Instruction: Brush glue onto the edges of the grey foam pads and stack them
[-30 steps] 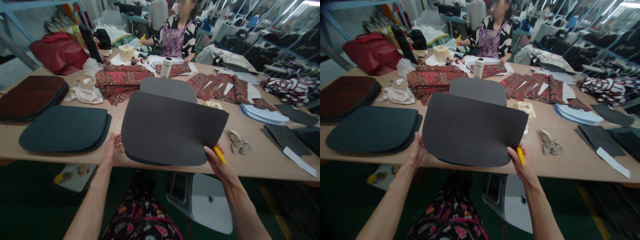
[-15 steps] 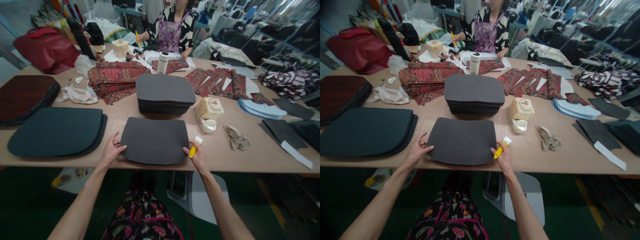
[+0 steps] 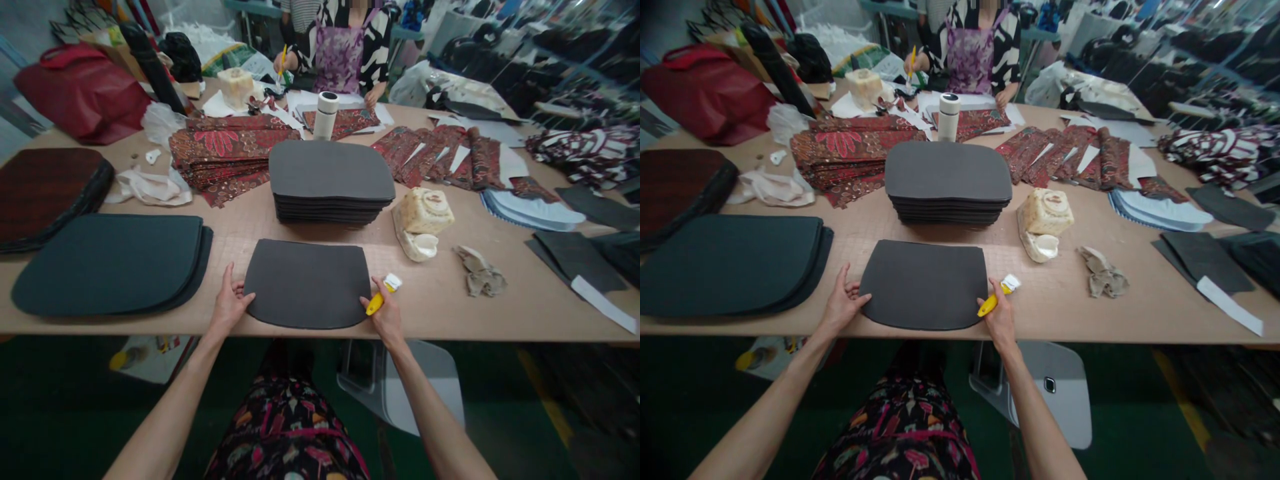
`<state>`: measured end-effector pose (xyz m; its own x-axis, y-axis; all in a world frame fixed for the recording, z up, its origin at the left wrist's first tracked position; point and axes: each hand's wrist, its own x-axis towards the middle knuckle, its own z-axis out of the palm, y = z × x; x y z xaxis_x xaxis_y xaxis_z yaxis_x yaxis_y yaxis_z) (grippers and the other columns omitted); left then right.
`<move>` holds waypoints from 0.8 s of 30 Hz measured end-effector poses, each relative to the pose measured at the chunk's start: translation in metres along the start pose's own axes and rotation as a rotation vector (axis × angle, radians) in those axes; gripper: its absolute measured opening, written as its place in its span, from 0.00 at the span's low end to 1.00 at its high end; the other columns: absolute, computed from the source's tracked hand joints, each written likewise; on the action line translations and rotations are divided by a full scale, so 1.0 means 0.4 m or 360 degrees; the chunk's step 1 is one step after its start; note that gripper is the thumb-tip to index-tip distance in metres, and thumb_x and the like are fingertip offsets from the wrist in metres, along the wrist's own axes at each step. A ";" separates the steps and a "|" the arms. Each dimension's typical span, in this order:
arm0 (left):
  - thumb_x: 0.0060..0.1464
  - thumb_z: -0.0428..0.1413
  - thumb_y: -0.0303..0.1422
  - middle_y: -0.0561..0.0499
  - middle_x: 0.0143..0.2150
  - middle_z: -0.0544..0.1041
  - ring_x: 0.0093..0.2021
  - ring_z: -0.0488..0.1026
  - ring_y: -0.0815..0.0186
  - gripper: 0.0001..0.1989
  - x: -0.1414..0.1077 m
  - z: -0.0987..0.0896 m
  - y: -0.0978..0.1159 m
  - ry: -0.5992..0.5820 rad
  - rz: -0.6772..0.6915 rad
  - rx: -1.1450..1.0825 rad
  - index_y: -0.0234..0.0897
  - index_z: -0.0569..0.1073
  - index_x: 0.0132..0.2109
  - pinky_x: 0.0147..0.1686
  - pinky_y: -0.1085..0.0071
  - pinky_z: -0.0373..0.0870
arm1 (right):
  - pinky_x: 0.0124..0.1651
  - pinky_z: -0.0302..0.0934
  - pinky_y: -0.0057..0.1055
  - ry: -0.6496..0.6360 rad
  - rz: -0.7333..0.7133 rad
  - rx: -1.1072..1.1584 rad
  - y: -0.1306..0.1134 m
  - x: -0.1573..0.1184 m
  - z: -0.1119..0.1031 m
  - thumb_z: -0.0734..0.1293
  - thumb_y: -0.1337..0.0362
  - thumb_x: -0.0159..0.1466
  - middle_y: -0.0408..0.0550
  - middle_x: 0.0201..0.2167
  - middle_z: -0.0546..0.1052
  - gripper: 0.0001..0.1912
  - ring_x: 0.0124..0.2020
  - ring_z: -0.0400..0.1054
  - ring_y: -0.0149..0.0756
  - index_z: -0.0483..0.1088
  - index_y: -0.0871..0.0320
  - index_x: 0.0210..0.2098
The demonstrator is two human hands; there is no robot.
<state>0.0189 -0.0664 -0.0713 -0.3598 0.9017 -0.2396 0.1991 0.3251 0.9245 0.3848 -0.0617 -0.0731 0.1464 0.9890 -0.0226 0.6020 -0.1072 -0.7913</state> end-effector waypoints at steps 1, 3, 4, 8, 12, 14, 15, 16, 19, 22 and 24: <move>0.34 0.63 0.30 0.58 0.32 0.68 0.28 0.67 0.72 0.52 0.000 0.000 -0.002 -0.0008 0.0000 0.0001 0.41 0.47 0.66 0.35 0.70 0.69 | 0.35 0.60 0.32 -0.0006 -0.0004 0.0000 0.002 0.001 0.000 0.64 0.55 0.56 0.48 0.32 0.71 0.33 0.29 0.63 0.34 0.61 0.63 0.57; 0.34 0.63 0.31 0.57 0.33 0.68 0.28 0.67 0.72 0.52 0.000 -0.001 -0.003 -0.0029 -0.0007 -0.0002 0.41 0.46 0.66 0.35 0.71 0.68 | 0.36 0.59 0.32 -0.0029 -0.0020 -0.0021 0.006 0.004 -0.002 0.64 0.56 0.56 0.49 0.32 0.71 0.33 0.30 0.63 0.35 0.61 0.64 0.58; 0.34 0.63 0.31 0.57 0.33 0.68 0.28 0.67 0.72 0.52 0.000 -0.001 -0.002 -0.0040 -0.0012 -0.0005 0.41 0.46 0.66 0.35 0.71 0.68 | 0.37 0.59 0.32 -0.0043 -0.0028 -0.0035 0.007 0.006 -0.002 0.64 0.56 0.56 0.49 0.33 0.71 0.32 0.31 0.64 0.35 0.61 0.64 0.58; 0.34 0.63 0.33 0.56 0.35 0.67 0.29 0.67 0.72 0.54 -0.003 0.000 0.006 -0.0091 -0.0027 -0.0022 0.40 0.43 0.66 0.34 0.72 0.68 | 0.37 0.59 0.33 -0.0101 -0.0023 -0.0067 0.007 0.008 -0.006 0.64 0.57 0.56 0.49 0.34 0.71 0.32 0.32 0.64 0.36 0.60 0.61 0.58; 0.34 0.63 0.33 0.57 0.34 0.67 0.28 0.66 0.72 0.55 -0.006 -0.001 0.019 -0.0137 -0.0036 -0.0026 0.39 0.41 0.67 0.33 0.73 0.67 | 0.34 0.58 0.32 -0.0124 -0.0003 -0.0102 0.000 0.006 -0.010 0.64 0.56 0.56 0.47 0.33 0.71 0.32 0.30 0.63 0.35 0.60 0.60 0.58; 0.34 0.63 0.32 0.57 0.34 0.66 0.28 0.66 0.73 0.55 -0.008 -0.002 0.025 -0.0142 -0.0033 -0.0023 0.39 0.42 0.67 0.33 0.73 0.66 | 0.33 0.58 0.31 -0.0119 -0.0019 -0.0108 -0.004 0.007 -0.012 0.64 0.56 0.56 0.46 0.32 0.70 0.31 0.28 0.63 0.34 0.61 0.59 0.57; 0.34 0.63 0.32 0.58 0.34 0.66 0.28 0.65 0.73 0.55 -0.008 -0.003 0.027 -0.0139 -0.0031 -0.0021 0.39 0.42 0.66 0.32 0.74 0.65 | 0.32 0.58 0.31 -0.0119 -0.0031 -0.0110 -0.005 0.008 -0.012 0.64 0.56 0.56 0.46 0.31 0.70 0.31 0.28 0.62 0.34 0.61 0.59 0.57; 0.34 0.63 0.32 0.58 0.34 0.65 0.27 0.64 0.74 0.55 -0.009 -0.004 0.029 -0.0135 -0.0028 -0.0014 0.39 0.43 0.66 0.32 0.74 0.65 | 0.32 0.58 0.31 -0.0119 -0.0041 -0.0114 -0.005 0.009 -0.011 0.64 0.56 0.56 0.45 0.31 0.69 0.30 0.28 0.62 0.34 0.62 0.60 0.57; 0.35 0.62 0.31 0.58 0.34 0.65 0.27 0.64 0.74 0.53 -0.011 -0.006 0.033 -0.0145 -0.0008 0.0021 0.40 0.44 0.66 0.32 0.75 0.65 | 0.33 0.58 0.33 -0.0124 -0.0049 -0.0158 -0.003 0.012 -0.010 0.64 0.56 0.55 0.46 0.30 0.69 0.30 0.28 0.61 0.35 0.63 0.61 0.56; 0.36 0.62 0.31 0.56 0.35 0.66 0.28 0.64 0.74 0.53 -0.010 -0.008 0.034 -0.0180 0.0010 0.0066 0.39 0.43 0.66 0.32 0.74 0.65 | 0.33 0.58 0.35 -0.0107 -0.0062 -0.0134 0.000 0.014 -0.008 0.65 0.57 0.55 0.45 0.28 0.69 0.29 0.26 0.60 0.34 0.64 0.60 0.55; 0.35 0.62 0.32 0.56 0.35 0.66 0.28 0.65 0.73 0.53 -0.008 -0.008 0.032 -0.0180 0.0020 0.0091 0.37 0.43 0.66 0.32 0.74 0.65 | 0.34 0.59 0.35 -0.0078 -0.0079 -0.0081 0.001 0.014 -0.007 0.66 0.58 0.54 0.44 0.28 0.69 0.28 0.26 0.60 0.34 0.65 0.58 0.54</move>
<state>0.0197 -0.0659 -0.0580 -0.2527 0.9310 -0.2633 0.2559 0.3267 0.9098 0.3882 -0.0565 -0.0720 0.0778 0.9969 -0.0150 0.6469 -0.0620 -0.7601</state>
